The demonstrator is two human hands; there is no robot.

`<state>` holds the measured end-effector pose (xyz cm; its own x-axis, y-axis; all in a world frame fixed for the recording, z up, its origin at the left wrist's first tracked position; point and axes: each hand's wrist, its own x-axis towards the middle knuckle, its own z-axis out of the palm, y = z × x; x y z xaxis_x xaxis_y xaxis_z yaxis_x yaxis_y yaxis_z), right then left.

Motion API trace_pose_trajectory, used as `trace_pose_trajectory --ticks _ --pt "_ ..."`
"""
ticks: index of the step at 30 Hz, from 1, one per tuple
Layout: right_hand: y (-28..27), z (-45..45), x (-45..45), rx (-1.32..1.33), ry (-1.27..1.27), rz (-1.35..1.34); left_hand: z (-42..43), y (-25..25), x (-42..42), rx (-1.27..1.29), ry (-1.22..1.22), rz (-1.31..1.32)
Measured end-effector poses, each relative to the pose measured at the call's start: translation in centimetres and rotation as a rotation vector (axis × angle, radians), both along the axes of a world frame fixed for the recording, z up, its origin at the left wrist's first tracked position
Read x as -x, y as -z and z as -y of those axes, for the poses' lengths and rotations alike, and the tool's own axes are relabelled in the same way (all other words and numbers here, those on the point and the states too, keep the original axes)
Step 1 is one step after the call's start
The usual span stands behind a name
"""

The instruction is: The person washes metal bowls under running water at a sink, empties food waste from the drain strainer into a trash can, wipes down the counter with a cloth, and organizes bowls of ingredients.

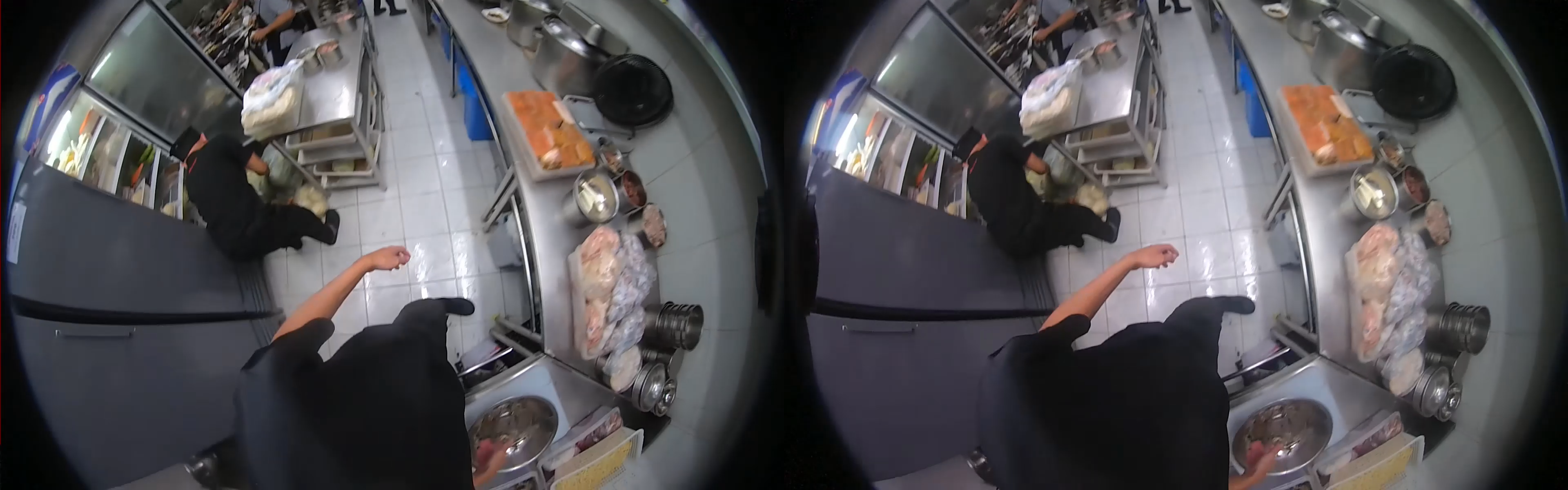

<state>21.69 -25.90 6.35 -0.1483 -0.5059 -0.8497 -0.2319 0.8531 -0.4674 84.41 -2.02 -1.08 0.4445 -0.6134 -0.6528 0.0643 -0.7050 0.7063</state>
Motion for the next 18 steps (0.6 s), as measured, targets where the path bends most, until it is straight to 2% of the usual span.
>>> trace_pose_trajectory --ticks 3,6,9,12,16,18 --pt "4.2 -0.5 1.6 0.212 -0.011 0.212 -2.9 -3.0 2.5 0.025 -0.04 -0.016" --pt "8.2 0.9 1.7 0.355 0.092 0.428 -7.7 -1.2 4.4 -0.019 -0.101 -0.057" --pt "8.7 2.3 0.0 0.401 0.17 0.478 -12.1 -0.8 5.6 -0.088 -0.147 -0.135" --pt "9.3 3.0 -1.2 0.401 0.172 0.389 -14.2 -2.1 5.4 -0.158 -0.169 -0.158" --pt "6.7 -0.8 -4.0 0.653 0.022 -0.082 -14.5 -2.0 3.5 -0.164 -0.123 -0.161" --pt "6.4 -3.7 -3.3 0.765 0.057 -0.16 -12.1 -0.8 2.0 -0.162 -0.086 -0.186"
